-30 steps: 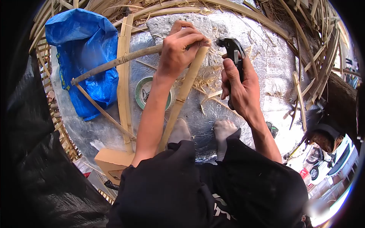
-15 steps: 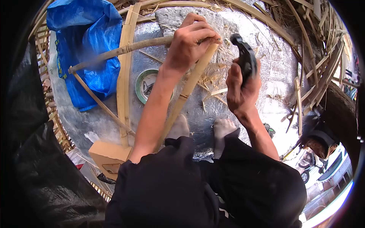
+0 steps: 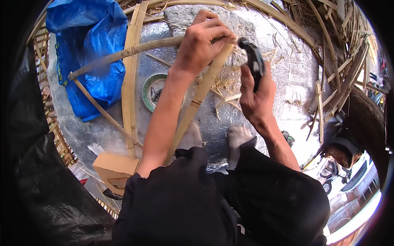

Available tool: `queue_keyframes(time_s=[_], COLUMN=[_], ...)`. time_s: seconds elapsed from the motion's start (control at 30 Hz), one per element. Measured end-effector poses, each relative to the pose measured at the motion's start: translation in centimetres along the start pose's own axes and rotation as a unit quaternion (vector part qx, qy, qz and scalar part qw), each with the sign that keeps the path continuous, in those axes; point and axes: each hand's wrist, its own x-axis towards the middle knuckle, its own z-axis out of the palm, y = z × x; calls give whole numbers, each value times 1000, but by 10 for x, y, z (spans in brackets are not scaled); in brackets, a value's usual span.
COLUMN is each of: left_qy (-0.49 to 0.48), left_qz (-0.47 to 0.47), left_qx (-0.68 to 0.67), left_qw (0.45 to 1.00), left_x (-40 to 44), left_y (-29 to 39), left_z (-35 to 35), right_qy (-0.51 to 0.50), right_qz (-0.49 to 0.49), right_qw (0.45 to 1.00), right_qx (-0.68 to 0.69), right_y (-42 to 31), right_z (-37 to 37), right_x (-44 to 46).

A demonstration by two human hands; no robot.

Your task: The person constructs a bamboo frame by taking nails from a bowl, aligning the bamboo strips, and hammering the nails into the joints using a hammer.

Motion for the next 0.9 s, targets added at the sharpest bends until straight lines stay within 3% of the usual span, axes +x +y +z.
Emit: queue_keyframes(time_s=[0.07,0.13,0.27,0.3,0.33,0.43,0.47,0.53,0.6,0.7,0.73,0.77,0.83,0.87,0.9], left_qy=[7,10,-5,1,6,0,3,12,-3,-2,-20,-15,-17,-14,-20], left_qz=[5,-1,-12,-11,-6,-3,4,8,-1,-21,-37,-26,-48,-55,-62], left_qx=[14,11,5,8,11,18,18,10,13,28,33,30,15,5,13], left_qw=[1000,1000,1000,1000,1000,1000,1000,1000,1000,999,999,999,999,998,998], left_x=[-2,-3,-6,-5,-2,0,-2,1,0,1,3,2,-4,-1,0], left_y=[3,4,5,4,3,3,5,4,3,8,8,3,6,6,4], left_z=[-1,0,-1,-1,-2,-4,-4,-3,-3,-5,-6,-2,-2,-3,-2], right_qy=[73,-21,56,-38,-48,58,8,-25,19,-45,-39,3,51,-52,-40], right_qz=[-61,35,-39,39,54,-64,34,27,2,58,59,-7,-29,80,55], right_qw=[988,998,997,998,997,993,999,999,999,996,996,1000,998,993,997], right_qx=[125,-36,41,-40,-35,77,-4,-22,36,-50,-50,14,9,-65,-37], right_y=[27,-2,6,-8,-12,-10,-17,-14,-7,-13,-2,11,-11,-21,-20], right_z=[13,3,8,3,0,9,1,0,4,0,1,3,3,0,-1], right_x=[-11,8,-3,11,13,8,9,13,6,13,7,1,-1,15,13])
